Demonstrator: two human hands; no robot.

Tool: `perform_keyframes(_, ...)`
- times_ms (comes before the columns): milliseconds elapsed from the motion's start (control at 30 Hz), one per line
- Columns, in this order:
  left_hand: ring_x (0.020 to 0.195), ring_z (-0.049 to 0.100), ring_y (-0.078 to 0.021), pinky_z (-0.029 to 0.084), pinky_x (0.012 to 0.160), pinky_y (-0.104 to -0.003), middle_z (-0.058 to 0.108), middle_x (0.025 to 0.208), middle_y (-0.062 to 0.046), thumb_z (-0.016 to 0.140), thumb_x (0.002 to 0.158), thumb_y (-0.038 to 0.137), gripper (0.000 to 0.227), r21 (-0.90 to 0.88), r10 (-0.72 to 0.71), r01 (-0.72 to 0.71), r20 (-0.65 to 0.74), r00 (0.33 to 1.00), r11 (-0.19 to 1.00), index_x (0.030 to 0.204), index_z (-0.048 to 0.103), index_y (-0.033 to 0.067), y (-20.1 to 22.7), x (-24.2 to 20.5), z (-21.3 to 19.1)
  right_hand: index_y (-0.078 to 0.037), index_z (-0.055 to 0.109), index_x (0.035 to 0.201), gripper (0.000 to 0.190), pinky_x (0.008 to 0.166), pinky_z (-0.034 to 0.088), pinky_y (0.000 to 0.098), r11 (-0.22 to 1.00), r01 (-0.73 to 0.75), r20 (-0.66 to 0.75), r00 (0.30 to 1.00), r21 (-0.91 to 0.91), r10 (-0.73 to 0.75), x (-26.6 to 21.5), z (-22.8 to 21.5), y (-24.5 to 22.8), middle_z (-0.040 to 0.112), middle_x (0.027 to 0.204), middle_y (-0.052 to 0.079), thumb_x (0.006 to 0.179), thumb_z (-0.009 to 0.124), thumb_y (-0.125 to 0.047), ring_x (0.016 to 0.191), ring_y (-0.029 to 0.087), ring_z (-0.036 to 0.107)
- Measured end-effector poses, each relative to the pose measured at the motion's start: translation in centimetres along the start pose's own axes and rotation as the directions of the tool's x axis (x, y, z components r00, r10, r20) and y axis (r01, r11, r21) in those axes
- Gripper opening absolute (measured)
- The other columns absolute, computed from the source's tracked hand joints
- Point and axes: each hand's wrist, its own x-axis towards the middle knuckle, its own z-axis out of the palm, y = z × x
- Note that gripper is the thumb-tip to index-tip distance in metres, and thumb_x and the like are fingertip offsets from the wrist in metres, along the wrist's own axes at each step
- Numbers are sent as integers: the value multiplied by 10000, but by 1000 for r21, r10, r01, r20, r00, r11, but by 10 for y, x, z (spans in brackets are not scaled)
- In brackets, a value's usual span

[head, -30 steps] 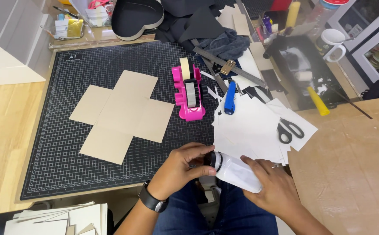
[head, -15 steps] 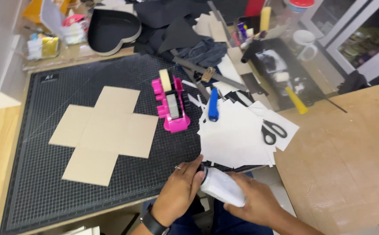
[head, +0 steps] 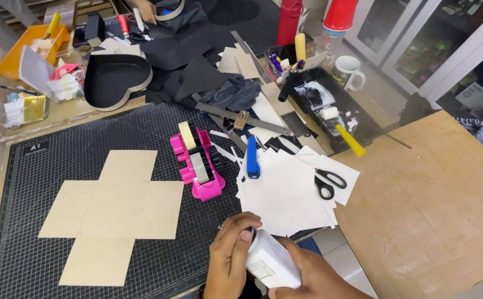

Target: Assembling a cardboard box by gluing parts and folding the structure.

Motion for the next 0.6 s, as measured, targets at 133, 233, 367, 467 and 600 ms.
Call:
perform_keyframes(133, 1040, 684, -234, 504, 924, -371, 717, 1063, -126, 434, 1051, 228, 344, -70, -18, 16, -28, 999, 997, 1009, 722, 46, -12, 1, 5, -217, 478, 1402, 857, 747, 540, 282, 992, 90, 45, 995, 91, -94, 12, 6, 27, 752, 1063, -3, 706, 882, -511, 892, 145, 720)
perform_keyframes(233, 1041, 673, -247, 494, 960, -397, 700, 1039, -130, 444, 1056, 246, 338, -136, 5, -5, -7, 1000, 991, 990, 706, 45, -22, 7, 7, -210, 517, 1372, 807, 748, 534, 256, 984, 34, 64, 997, 174, -46, 16, 1, 14, 750, 1032, -6, 699, 884, -466, 871, 116, 698)
perform_keyframes(367, 1122, 668, -283, 479, 1091, -461, 696, 1057, -130, 461, 1045, 214, 303, -218, -40, 46, 31, 999, 975, 1000, 714, 53, -35, 13, 11, -185, 552, 1302, 727, 761, 528, 256, 962, -23, 87, 996, 273, -1, 20, -4, 14, 740, 1032, 2, 704, 909, -395, 892, 109, 691)
perform_keyframes(467, 1027, 649, -243, 466, 1154, -510, 680, 1018, -127, 456, 1058, 226, 322, -295, 5, 6, 36, 999, 955, 977, 708, 41, -42, 18, 15, -164, 578, 1323, 715, 816, 513, 254, 935, 14, 89, 995, 355, -49, 20, -11, 5, 713, 1084, -11, 711, 880, -378, 982, 95, 673)
perform_keyframes(600, 1078, 666, -264, 475, 1102, -481, 699, 1031, -121, 453, 1037, 285, 340, -281, -57, 76, 74, 996, 957, 946, 716, 90, -47, 25, 19, -124, 562, 1374, 704, 852, 481, 258, 820, -116, 217, 976, 560, -10, 18, -26, -14, 673, 1144, 15, 729, 807, -259, 1030, 98, 619)
